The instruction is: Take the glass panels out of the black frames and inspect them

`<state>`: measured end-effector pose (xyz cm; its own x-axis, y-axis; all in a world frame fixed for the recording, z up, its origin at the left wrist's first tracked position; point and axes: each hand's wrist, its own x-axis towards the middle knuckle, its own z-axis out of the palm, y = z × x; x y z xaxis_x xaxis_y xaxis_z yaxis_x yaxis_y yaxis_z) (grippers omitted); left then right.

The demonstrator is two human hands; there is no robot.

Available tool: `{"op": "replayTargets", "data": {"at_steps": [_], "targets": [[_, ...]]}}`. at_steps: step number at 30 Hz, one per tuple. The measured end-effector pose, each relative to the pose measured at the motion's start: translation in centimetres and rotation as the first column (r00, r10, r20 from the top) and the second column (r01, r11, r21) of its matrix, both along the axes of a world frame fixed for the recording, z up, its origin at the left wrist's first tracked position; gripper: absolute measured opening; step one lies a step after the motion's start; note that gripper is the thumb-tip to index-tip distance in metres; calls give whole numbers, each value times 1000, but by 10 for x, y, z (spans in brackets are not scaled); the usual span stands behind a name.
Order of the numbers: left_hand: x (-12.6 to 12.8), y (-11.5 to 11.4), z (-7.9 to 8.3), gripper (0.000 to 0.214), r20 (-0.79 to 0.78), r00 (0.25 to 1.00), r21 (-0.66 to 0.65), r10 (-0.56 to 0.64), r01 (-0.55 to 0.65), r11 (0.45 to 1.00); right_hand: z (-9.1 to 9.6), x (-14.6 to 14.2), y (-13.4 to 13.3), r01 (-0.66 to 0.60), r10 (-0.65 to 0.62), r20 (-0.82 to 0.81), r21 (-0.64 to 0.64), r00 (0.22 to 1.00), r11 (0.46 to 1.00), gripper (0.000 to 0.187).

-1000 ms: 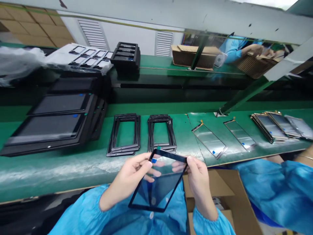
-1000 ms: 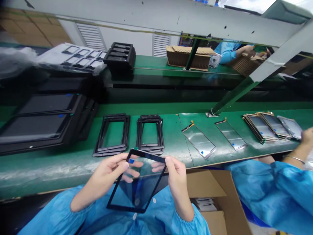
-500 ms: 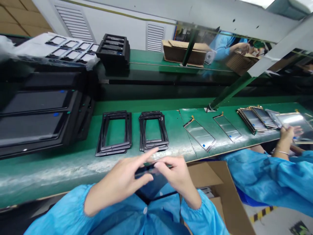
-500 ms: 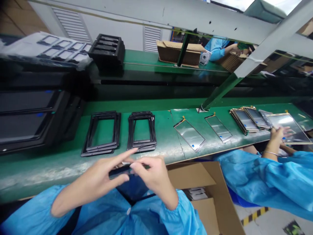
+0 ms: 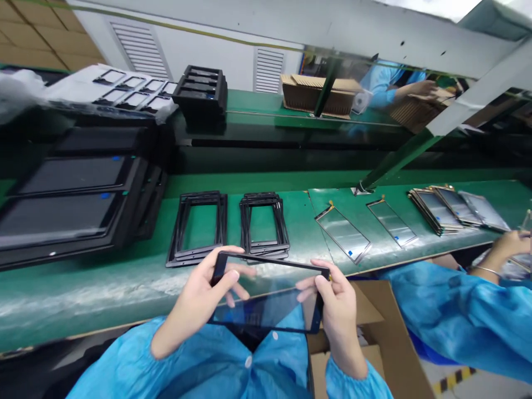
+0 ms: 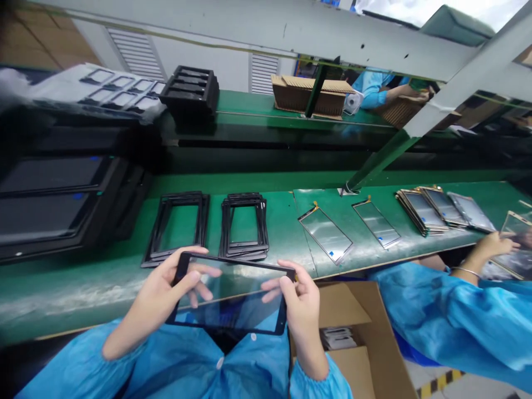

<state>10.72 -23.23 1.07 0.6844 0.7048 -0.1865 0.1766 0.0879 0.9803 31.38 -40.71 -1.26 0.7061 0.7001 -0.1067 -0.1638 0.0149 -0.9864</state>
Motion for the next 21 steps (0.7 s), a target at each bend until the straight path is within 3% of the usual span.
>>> {"op": "replayTargets", "data": {"at_steps": [1,2,3,5,7,9,11,13,17,19,21], "targets": [[0,1,2,54,-16,1000,151,15,-12,989,2,-3,1,14,-14,13,2,1000,1000,32],[1,3,4,59,-36,999,332,26,-12,943,5,-5,1,24,-24,29,5,999,1000,31],[2,6,8,64,-58,998,515,26,8,857,6,-6,0,38,-38,44,8,998,999,30],[5,13,18,62,-133,991,779,-12,112,617,8,-5,-3,91,-92,70,11,993,996,28],[10,19,29,48,-221,973,877,-59,225,424,8,-2,-7,139,-138,85,0,987,990,28],[17,23,38,37,-272,954,889,-127,300,345,8,-2,-10,123,-120,97,-23,988,992,28],[25,22,41,29,-301,927,856,-225,367,365,7,-5,-11,77,-71,111,-43,991,996,28],[30,19,39,28,-310,903,797,-298,418,436,7,-9,-10,55,-47,131,-55,990,997,29],[28,18,34,29,-293,900,717,-322,429,549,9,-13,-8,56,-45,157,-65,987,996,30],[21,20,35,25,-233,929,721,-289,364,590,8,-10,-5,47,-39,125,-62,991,997,32],[13,20,37,34,-57,992,711,-115,121,693,6,-7,0,95,-94,59,-22,994,995,32]]}}
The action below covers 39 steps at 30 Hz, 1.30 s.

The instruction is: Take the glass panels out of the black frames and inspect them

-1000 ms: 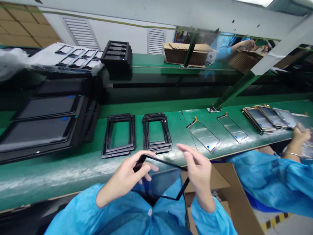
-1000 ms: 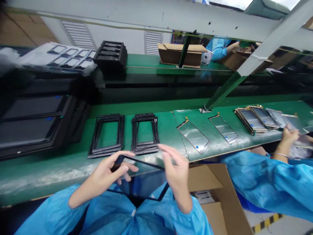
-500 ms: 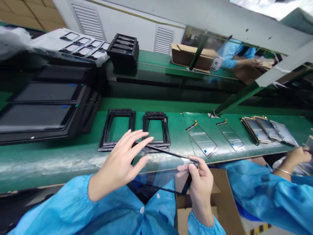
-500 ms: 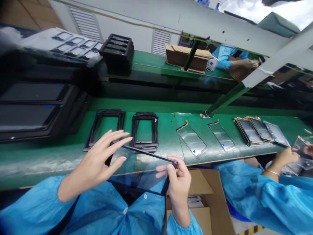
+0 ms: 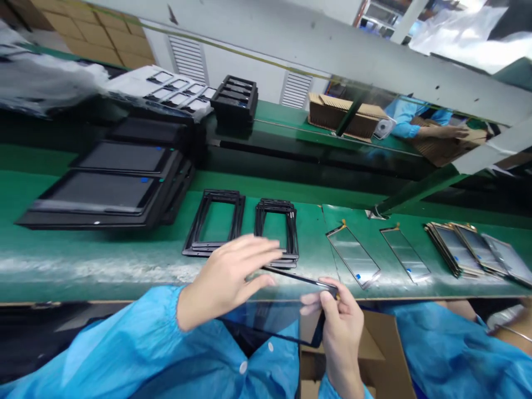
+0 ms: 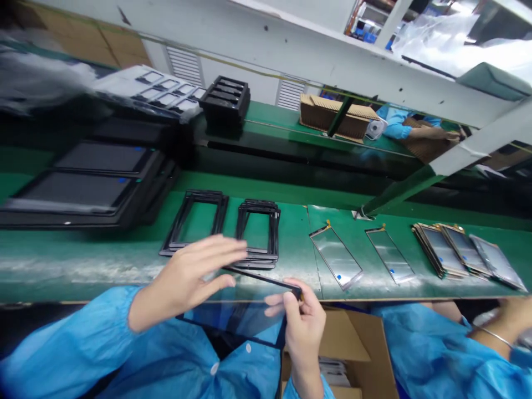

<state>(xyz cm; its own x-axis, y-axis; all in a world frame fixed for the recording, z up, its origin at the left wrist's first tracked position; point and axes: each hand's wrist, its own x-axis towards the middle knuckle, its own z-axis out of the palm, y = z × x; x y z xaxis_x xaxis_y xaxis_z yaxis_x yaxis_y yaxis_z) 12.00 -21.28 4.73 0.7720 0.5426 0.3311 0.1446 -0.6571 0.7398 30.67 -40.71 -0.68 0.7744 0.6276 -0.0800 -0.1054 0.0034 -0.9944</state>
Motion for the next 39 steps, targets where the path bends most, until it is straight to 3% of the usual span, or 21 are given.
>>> {"op": "replayTargets", "data": {"at_steps": [2,3,5,7,8,10,11,13,15,17,19,22,24,26,28,30,33,36,39], "targets": [[-6,-8,-2,54,258,933,-237,251,-191,953,-5,1,12,86,-78,-86,98,993,991,32],[-7,-15,-6,62,354,874,-400,333,-180,899,-9,-2,20,117,-96,-135,154,986,981,31],[-7,-30,-16,70,439,812,-652,386,-7,758,-16,-12,42,104,-49,-220,245,974,964,33],[-10,-38,-24,63,406,807,-750,429,26,661,-23,-28,64,-13,92,-256,295,962,955,40],[-16,-37,-25,54,376,783,-746,495,-60,663,-25,-36,74,-92,176,-250,315,952,945,45],[-39,-23,-20,34,359,687,-597,632,-352,721,-30,-45,86,-225,301,-191,337,934,914,53],[-57,-9,-15,29,378,641,-443,668,-508,738,-33,-46,88,-257,320,-149,335,936,907,56],[-100,30,-4,28,332,676,-33,658,-689,724,-41,-39,86,-253,286,-69,304,956,918,55],[-144,75,0,38,177,710,316,681,-697,644,-50,-25,78,-211,224,-21,255,974,943,51],[-179,117,-6,49,42,637,502,770,-680,535,-59,-9,68,-167,170,3,209,985,964,48],[-202,147,-19,48,-38,607,536,794,-658,529,-66,8,57,-101,97,36,166,995,981,48],[-214,164,-38,47,-130,607,535,784,-623,571,-75,48,38,13,-22,119,77,993,997,55],[-211,160,-45,52,-158,608,529,778,-613,587,-82,88,22,116,-106,210,-37,972,993,62],[-197,152,-46,56,-155,611,517,776,-620,591,-94,133,6,257,-166,360,-221,918,941,64],[-171,147,-47,55,-169,627,490,760,-616,617,-108,173,-5,353,-97,577,-350,811,867,63],[-134,150,-50,46,-238,661,438,711,-580,686,-122,196,-10,338,-7,655,-381,756,861,65],[-75,173,-60,28,-389,678,325,624,-533,781,-139,191,-17,266,84,684,-390,724,882,72],[-36,205,-68,34,-493,632,220,598,-574,788,-150,156,-34,205,195,743,-410,641,889,86],[-24,221,-67,34,-529,621,117,578,-622,774,-153,119,-59,144,306,778,-448,548,882,82]]}}
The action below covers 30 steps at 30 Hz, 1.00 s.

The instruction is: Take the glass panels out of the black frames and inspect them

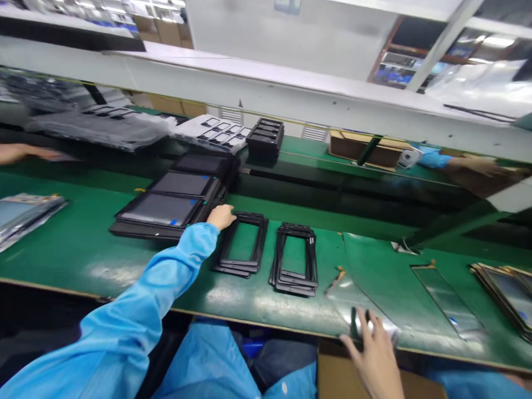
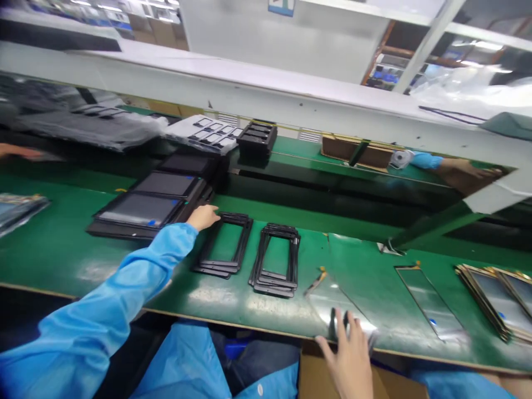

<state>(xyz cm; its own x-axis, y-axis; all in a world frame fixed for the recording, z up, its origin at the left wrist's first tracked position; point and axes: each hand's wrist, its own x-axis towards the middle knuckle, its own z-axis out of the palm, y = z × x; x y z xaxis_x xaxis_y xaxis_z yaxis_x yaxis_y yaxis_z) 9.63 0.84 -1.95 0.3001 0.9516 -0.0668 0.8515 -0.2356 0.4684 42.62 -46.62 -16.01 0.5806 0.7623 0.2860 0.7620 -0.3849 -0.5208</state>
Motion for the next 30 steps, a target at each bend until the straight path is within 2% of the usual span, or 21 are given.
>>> {"op": "replayTargets", "data": {"at_steps": [2,4,7,9,11,13,14,15,17,20,23,26,30], "targets": [[-2,1,6,32,64,998,-50,17,-13,999,4,-15,-15,-38,38,1,26,999,999,68],[-9,-3,15,32,164,986,-91,21,-6,996,15,-23,-27,-25,27,-19,90,999,996,48],[-25,-19,32,48,373,928,-122,7,42,992,44,-31,-35,13,-10,-26,137,1000,990,31],[-36,-40,46,55,511,860,-106,0,63,992,68,-40,-33,47,-37,-51,205,998,978,26],[-41,-70,60,53,666,746,-119,12,90,989,89,-55,-23,135,-87,-155,336,984,932,29],[-35,-108,70,48,761,648,-187,26,182,965,103,-74,-7,247,-89,-355,429,931,869,48],[-29,-128,72,45,777,629,-224,22,243,944,108,-84,2,292,-58,-471,440,880,849,59],[-21,-147,72,44,781,624,-261,17,303,916,112,-95,11,316,-9,-581,430,814,846,67],[-5,-180,67,48,795,607,-312,7,398,863,114,-115,27,311,105,-743,398,661,863,71],[11,-210,53,41,824,566,-306,-7,456,836,114,-138,43,306,173,-847,362,503,881,65],[17,-220,43,35,865,502,-280,12,463,841,114,-149,48,336,160,-883,328,441,883,66],[18,-222,39,34,896,444,-245,23,451,858,114,-153,48,369,155,-910,305,384,878,67],[19,-224,41,34,905,424,-185,-23,444,877,113,-151,48,372,180,-921,311,347,875,69]]}}
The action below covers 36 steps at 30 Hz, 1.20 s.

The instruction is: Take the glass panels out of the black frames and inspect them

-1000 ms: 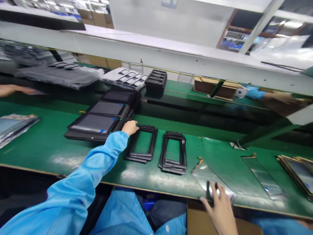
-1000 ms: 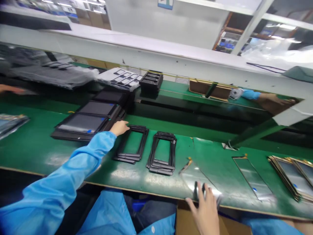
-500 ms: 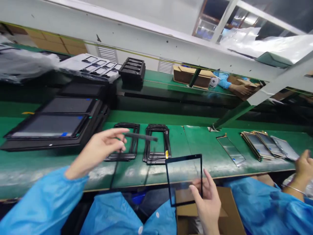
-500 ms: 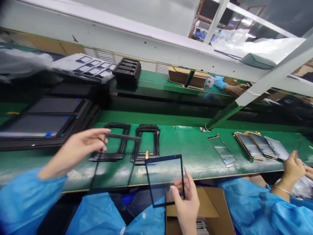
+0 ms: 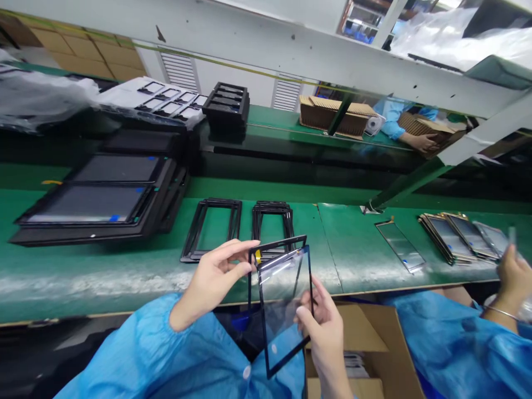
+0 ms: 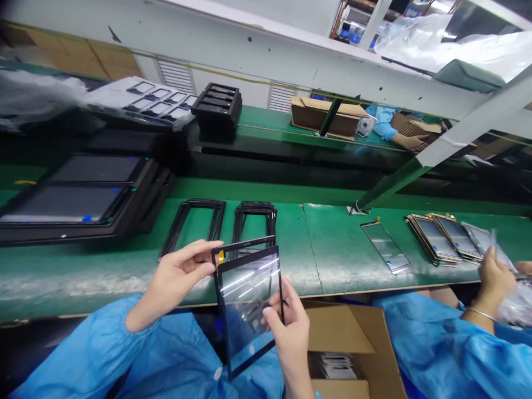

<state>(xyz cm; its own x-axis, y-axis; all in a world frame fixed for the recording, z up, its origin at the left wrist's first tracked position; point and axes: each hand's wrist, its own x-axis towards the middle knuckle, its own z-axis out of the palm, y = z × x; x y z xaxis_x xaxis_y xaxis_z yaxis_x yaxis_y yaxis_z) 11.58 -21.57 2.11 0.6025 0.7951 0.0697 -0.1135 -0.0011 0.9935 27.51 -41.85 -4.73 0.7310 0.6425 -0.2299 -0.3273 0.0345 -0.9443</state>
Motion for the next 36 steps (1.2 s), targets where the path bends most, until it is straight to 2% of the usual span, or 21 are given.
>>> {"op": "replayTargets", "data": {"at_steps": [7,15,18,30,34,36], "targets": [[1,-7,1,33,-28,999,-18,-25,25,1000,2,0,1,-13,13,35,0,999,1000,68],[5,-11,-4,48,7,996,-277,-88,86,957,7,-11,3,52,-50,97,-16,994,999,70],[6,-12,-8,54,35,996,-331,-85,92,939,4,-11,-1,27,-21,113,-53,993,998,69],[8,-11,-17,53,45,995,-381,-93,104,919,20,-13,6,51,-42,100,-91,994,995,76],[9,-12,-18,57,27,996,-377,-83,87,922,14,-16,4,53,-36,143,-117,989,992,72],[10,-12,-16,59,0,997,-371,-81,75,926,9,-17,2,53,-21,219,-144,975,988,67]]}}
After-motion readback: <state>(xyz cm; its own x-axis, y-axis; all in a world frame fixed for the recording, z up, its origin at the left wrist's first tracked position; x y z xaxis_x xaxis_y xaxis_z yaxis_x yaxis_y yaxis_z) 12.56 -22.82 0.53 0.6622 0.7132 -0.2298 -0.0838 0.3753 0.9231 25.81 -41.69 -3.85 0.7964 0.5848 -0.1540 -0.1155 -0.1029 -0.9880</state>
